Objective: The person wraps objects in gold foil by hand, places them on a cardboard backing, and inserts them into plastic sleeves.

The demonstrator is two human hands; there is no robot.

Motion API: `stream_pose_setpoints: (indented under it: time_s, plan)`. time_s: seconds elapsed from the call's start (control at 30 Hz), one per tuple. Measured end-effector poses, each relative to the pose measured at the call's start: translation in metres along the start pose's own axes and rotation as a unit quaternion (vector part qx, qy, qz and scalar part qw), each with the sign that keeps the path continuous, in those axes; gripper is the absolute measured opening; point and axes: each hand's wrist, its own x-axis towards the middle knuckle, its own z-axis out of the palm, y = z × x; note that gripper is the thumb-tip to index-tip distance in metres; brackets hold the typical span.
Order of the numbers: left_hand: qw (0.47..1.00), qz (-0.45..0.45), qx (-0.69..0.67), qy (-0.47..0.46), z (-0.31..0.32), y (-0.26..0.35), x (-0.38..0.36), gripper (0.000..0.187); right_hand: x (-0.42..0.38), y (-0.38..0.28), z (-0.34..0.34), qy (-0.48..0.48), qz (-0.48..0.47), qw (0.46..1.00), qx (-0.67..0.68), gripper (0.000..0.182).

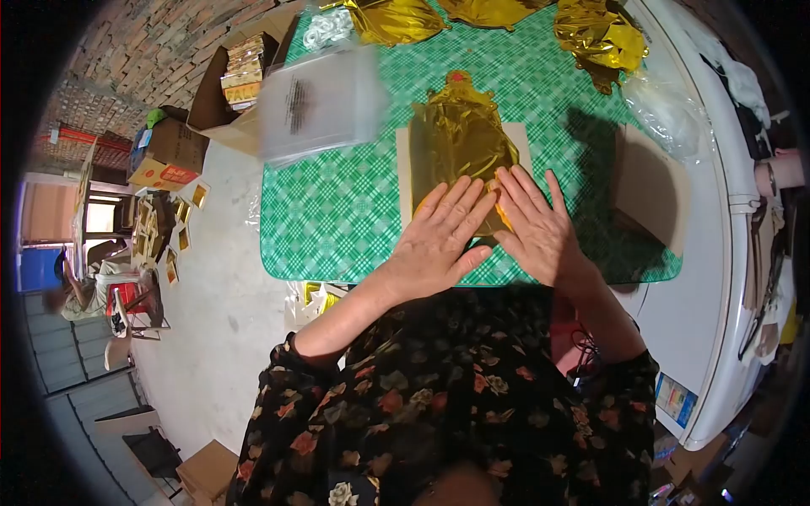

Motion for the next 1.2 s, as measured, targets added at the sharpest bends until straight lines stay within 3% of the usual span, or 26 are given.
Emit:
stream_pose_setpoints:
  time_s: [0.07,0.43,0.63,0.83,0.97,1.2]
  plan:
    - [0.998,-0.008,-0.058,0.003,-0.002,-0.004,0.0,0.073,-0.001,-0.001,0.0,-0.004,0.002,1.0,0.001,0.066]
    - [0.99,0.012,0.123,0.061,-0.008,-0.056,0.03,0.068,0.002,-0.004,-0.001,-0.005,0.012,1.0,-0.011,0.067]
    - [0.989,-0.001,0.141,0.05,-0.007,-0.055,0.03,0.068,0.002,0.002,0.0,-0.004,-0.001,1.0,0.0,0.066]
    - [0.989,0.002,0.139,0.052,-0.005,-0.058,0.031,0.069,0.034,0.029,0.011,0.064,0.086,0.994,-0.03,0.072]
    - [0.99,-0.003,0.131,0.052,-0.004,-0.057,0.031,0.069,0.074,0.057,0.021,0.102,0.077,0.988,-0.088,0.068]
    - [0.989,0.0,0.137,0.048,-0.006,-0.054,0.028,0.07,0.104,0.051,0.029,0.141,0.059,0.984,-0.091,0.038]
